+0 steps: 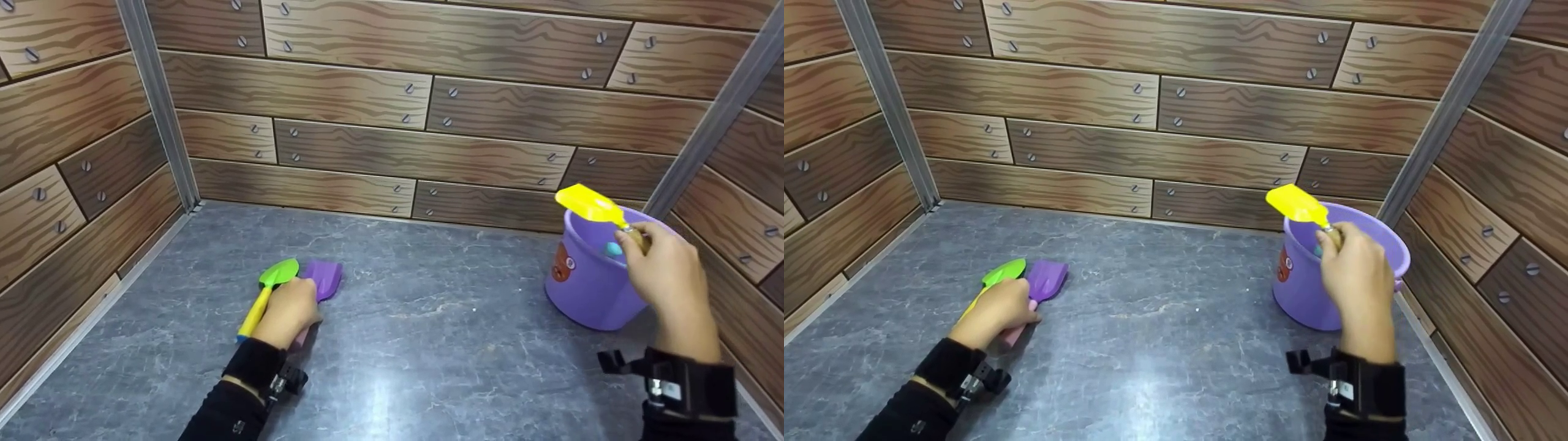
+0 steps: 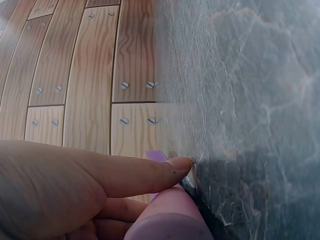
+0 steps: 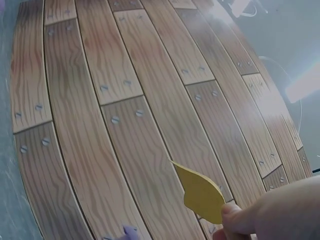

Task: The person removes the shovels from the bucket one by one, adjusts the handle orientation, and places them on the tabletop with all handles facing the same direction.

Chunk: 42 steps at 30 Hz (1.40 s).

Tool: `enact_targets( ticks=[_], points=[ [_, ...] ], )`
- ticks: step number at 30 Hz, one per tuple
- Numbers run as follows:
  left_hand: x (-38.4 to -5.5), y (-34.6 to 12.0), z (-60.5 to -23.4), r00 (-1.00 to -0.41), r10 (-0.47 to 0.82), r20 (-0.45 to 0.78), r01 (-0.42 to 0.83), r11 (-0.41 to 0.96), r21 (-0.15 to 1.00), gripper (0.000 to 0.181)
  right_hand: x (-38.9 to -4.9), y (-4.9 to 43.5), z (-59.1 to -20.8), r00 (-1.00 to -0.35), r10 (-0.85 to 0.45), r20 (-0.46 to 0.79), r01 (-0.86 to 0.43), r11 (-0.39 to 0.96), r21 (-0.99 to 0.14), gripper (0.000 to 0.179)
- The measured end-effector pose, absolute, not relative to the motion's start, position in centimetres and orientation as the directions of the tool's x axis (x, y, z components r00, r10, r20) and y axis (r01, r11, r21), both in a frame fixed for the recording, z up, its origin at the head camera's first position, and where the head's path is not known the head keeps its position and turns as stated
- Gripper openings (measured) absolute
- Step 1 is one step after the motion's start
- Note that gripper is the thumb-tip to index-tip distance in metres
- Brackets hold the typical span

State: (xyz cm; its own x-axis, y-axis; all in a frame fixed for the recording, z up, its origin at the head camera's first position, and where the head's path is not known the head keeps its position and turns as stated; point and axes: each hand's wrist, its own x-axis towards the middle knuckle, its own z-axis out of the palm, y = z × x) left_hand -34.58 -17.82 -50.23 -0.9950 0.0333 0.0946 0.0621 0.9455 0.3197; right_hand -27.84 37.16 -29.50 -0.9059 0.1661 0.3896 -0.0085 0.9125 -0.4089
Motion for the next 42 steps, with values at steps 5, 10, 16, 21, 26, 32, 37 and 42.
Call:
enact_targets(
  ticks=[5,10,16,21,26,32,37,42],
  points=[
    [-35.1,-18.1,-50.7,-0.995,0.039,0.093,0.067,0.946,0.317,0.034,-28.0,35.8,-30.7,-0.897,0.136,0.421,-0.073,0.893,-0.445,0.050],
    [-35.2,-18.2,-50.8,-0.996,0.031,0.083,0.055,0.951,0.305,0.034,-28.4,34.3,-31.6,-0.903,0.083,0.421,-0.143,0.868,-0.476,0.047],
    [-35.1,-18.0,-50.2,-0.994,0.048,0.097,0.073,0.957,0.280,0.035,-28.3,33.1,-32.1,-0.901,0.034,0.433,-0.193,0.861,-0.470,0.042],
    [-35.3,-18.3,-50.0,-0.997,0.036,0.073,0.055,0.960,0.276,0.041,-28.0,31.9,-32.5,-0.893,0.003,0.450,-0.232,0.854,-0.466,0.038],
    [-34.2,-17.8,-48.5,-0.998,0.002,0.058,0.018,0.961,0.278,0.042,-27.8,30.2,-32.8,-0.886,-0.041,0.461,-0.281,0.839,-0.466,0.037],
    [-29.0,-14.9,-42.4,-0.966,-0.013,0.258,0.046,0.974,0.222,0.019,-27.1,27.9,-33.2,-0.886,-0.095,0.454,-0.331,0.814,-0.476,0.034],
    [-26.8,-12.8,-39.7,-0.900,0.039,0.433,0.138,0.970,0.199,0.031,-26.7,27.0,-33.3,-0.887,-0.124,0.445,-0.357,0.796,-0.488,0.035],
    [-26.1,-11.2,-39.0,-0.852,0.161,0.499,0.307,0.924,0.226,0.023,-26.5,26.5,-33.5,-0.867,-0.114,0.486,-0.379,0.783,-0.493,0.034]
  ],
)
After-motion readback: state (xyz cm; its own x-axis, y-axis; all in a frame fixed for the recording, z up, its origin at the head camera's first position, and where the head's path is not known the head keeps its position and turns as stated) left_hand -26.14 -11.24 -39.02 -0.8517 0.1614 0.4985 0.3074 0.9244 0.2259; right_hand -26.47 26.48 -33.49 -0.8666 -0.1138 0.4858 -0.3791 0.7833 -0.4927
